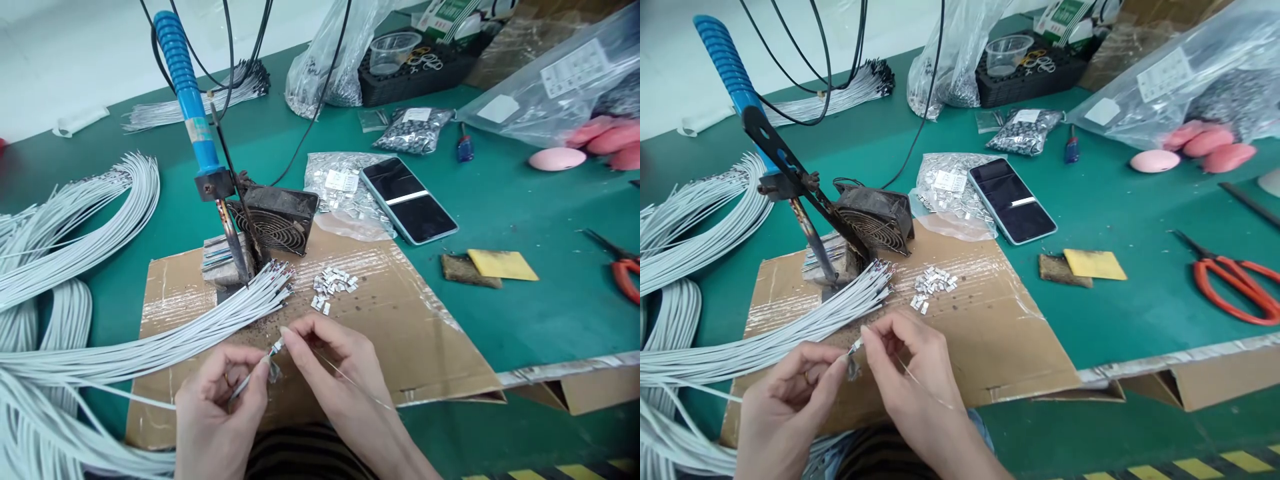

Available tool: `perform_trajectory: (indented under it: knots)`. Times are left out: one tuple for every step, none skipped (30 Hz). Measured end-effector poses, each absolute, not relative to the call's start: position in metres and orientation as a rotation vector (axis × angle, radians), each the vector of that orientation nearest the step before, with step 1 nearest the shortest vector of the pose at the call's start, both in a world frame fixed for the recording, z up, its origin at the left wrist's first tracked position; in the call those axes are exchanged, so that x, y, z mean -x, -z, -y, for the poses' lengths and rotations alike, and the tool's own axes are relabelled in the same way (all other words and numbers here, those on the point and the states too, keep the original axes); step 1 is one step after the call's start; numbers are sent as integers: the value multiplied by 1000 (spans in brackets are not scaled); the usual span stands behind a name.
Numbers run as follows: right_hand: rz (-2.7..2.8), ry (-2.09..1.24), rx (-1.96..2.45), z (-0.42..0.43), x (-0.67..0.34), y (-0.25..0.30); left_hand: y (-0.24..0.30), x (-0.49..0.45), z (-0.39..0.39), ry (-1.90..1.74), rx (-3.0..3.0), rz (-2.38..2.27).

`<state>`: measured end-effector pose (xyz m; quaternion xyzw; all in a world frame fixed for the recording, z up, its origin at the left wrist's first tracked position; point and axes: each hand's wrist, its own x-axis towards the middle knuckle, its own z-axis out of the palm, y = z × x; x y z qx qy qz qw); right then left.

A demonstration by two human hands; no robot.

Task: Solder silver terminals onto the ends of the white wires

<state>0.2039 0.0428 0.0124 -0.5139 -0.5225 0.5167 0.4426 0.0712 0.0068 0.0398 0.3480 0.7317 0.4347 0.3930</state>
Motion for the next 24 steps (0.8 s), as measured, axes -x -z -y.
perform_trajectory:
  knots:
    - [1296,-1279,1271,-43,-204,-12,-40,-71,-7,-1102,-881,-1853]
    - [1296,-1278,1270,-43,-204,-11,-40,-71,-7,-1104,-871,-1847]
    - [1294,-1272,1265,-43,-203,-11,-40,-71,-7,-1105,-856,-1840]
    - [1292,-1266,1261,-44,-203,-10,-39,-71,-7,-1105,-841,-1834]
    - [1291,-1260,1256,-44,-203,-10,-39,-71,-7,-1101,-830,-1831]
    - [1291,-1256,1256,-44,-202,-10,-39,-70,-7,-1093,-829,-1830]
    - [1292,-1252,1257,-44,-202,-9,-39,-70,-8,-1086,-836,-1830]
    - [1293,-1250,1263,-44,-201,-9,-38,-69,-8,-1081,-845,-1830]
    - [1292,-1249,1267,-43,-200,-8,-38,-69,-8,-1079,-853,-1829]
    - [1288,-1247,1268,-43,-200,-7,-38,-68,-8,-1081,-860,-1828]
    - [1276,-1243,1264,-42,-201,-5,-37,-67,-8,-1082,-868,-1829]
    - [1252,-1237,1258,-42,-203,-2,-36,-66,-7,-1078,-882,-1832]
    - [1219,-1229,1251,-42,-206,1,-34,-64,-6,-1068,-904,-1837]
    - [1185,-1228,1242,-42,-212,5,-31,-63,-3,-1053,-943,-1838]
    - [1140,-1218,1230,-44,-220,9,-27,-61,0,-1033,-1001,-1830]
    - [1108,-1221,1227,-46,-230,13,-22,-59,3,-1012,-1076,-1805]
    - [1097,-1238,1211,-49,-241,17,-16,-56,7,-996,-1172,-1761]
    - [1047,-1219,1207,-52,-252,21,-10,-53,12,-988,-1286,-1692]
    - [984,-1173,1260,-55,-263,23,-4,-48,16,-989,-1402,-1609]
    - [923,-1084,1333,-59,-272,26,1,-43,20,-1015,-1498,-1562]
    - [887,-1018,1370,-62,-279,27,6,-36,24,-1033,-1556,-1603]
    - [860,-962,1406,-65,-284,28,9,-29,27,-1046,-1588,-1695]
    - [843,-926,1434,-67,-287,28,12,-22,29,-1050,-1610,-1805]
    - [835,-916,1451,-68,-288,29,14,-14,31,-1049,-1654,-1915]
